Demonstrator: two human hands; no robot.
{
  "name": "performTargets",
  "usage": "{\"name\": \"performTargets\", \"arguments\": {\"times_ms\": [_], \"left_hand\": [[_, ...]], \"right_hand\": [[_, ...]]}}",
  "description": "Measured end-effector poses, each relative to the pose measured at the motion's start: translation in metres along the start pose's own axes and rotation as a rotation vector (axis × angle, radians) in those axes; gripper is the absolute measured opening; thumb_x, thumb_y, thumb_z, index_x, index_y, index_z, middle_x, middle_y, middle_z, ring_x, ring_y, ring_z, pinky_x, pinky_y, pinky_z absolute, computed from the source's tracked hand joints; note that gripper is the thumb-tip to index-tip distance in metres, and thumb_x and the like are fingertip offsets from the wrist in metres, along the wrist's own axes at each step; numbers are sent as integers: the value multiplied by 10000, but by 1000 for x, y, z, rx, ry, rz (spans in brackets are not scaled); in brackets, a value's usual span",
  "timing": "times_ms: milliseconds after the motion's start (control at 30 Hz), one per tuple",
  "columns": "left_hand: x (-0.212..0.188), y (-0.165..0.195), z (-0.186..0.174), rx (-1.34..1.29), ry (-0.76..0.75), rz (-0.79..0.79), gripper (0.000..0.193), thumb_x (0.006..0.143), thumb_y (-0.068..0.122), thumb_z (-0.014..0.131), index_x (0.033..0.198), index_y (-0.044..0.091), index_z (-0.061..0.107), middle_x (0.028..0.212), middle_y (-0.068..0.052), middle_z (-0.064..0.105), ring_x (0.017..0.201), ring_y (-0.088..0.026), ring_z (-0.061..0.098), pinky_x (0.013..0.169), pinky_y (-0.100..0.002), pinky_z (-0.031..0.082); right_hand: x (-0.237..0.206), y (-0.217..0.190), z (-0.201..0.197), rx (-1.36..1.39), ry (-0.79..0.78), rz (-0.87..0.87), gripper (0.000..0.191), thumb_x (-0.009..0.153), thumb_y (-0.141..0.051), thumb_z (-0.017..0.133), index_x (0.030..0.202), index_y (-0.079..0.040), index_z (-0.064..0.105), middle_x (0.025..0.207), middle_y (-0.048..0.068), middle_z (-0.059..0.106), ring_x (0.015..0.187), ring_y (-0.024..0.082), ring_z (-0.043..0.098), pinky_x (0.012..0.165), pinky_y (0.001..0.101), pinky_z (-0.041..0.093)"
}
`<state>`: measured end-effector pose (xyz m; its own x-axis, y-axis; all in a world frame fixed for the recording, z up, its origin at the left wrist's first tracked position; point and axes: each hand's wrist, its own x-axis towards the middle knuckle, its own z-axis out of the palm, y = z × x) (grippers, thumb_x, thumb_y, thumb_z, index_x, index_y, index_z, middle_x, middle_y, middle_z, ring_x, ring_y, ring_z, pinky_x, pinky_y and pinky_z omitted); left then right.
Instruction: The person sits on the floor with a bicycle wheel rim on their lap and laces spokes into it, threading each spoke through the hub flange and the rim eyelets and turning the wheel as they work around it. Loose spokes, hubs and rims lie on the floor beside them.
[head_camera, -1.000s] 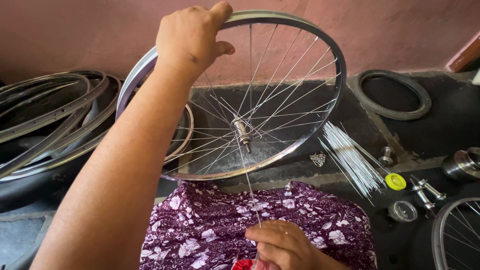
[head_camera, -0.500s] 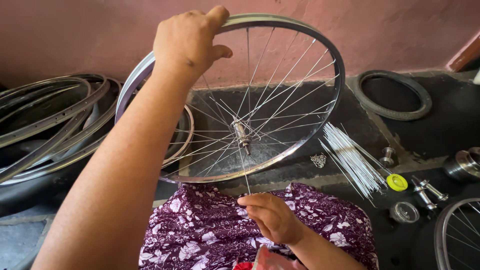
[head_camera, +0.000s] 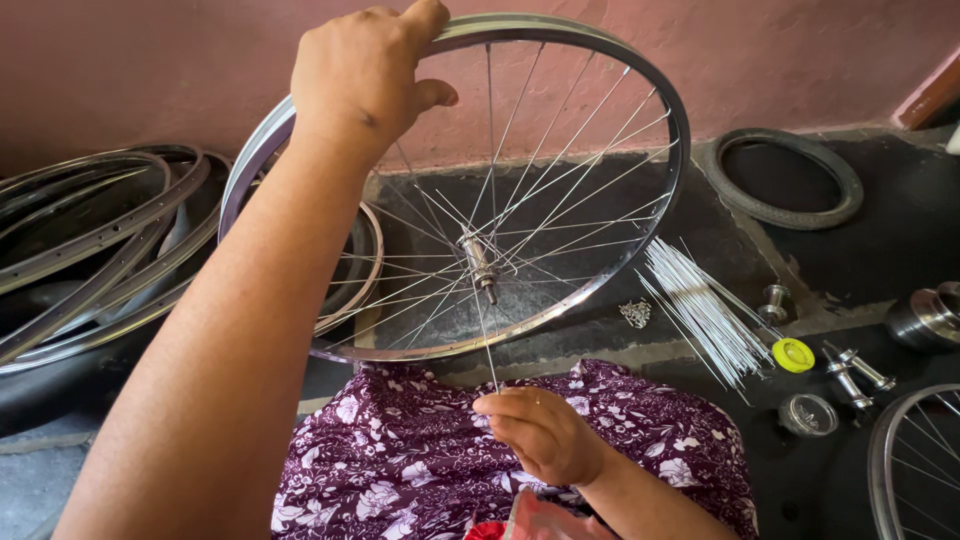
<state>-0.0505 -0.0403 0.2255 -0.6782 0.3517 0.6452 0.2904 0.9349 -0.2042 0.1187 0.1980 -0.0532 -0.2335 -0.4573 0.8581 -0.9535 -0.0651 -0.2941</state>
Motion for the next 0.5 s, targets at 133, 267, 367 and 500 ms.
{"name": "performTargets", "arguments": {"times_ms": [133,267,367,500], "left_hand": [[0,0,0,-15,15,12,521,789,487,872,1107,165,614,884,-81,705,839,-358,689,625,-509,504],[0,0,-1,-2,1,0,524,785,498,871,1104,168,617,885,-91,702,827,-365,687,619,-511,502],[1,1,-2,1,-13,-5,528,783,505,868,1101,166,615,887,-95,702,830,-367,688,618,-514,501],[1,1,-1,-3,-22,-13,527,790,510,867,1101,166,617,888,-92,704,831,-366,689,625,-512,503]], "right_hand": [[2,1,1,3,10,-13,258,1008,-30,655,1243,-15,549,1221,213,688,1061,326,760,914,409,659],[3,2,-2,-12,-18,-32,249,1014,-30,648,1239,-7,545,1205,215,691,1043,325,755,896,408,653],[1,4,-3,-9,-26,-32,220,1025,-29,614,1232,-10,543,1198,216,696,1034,321,755,892,409,652],[-3,11,-1,26,0,-9,218,1045,-42,577,1260,-25,546,1219,227,692,1045,316,755,884,388,657]]}}
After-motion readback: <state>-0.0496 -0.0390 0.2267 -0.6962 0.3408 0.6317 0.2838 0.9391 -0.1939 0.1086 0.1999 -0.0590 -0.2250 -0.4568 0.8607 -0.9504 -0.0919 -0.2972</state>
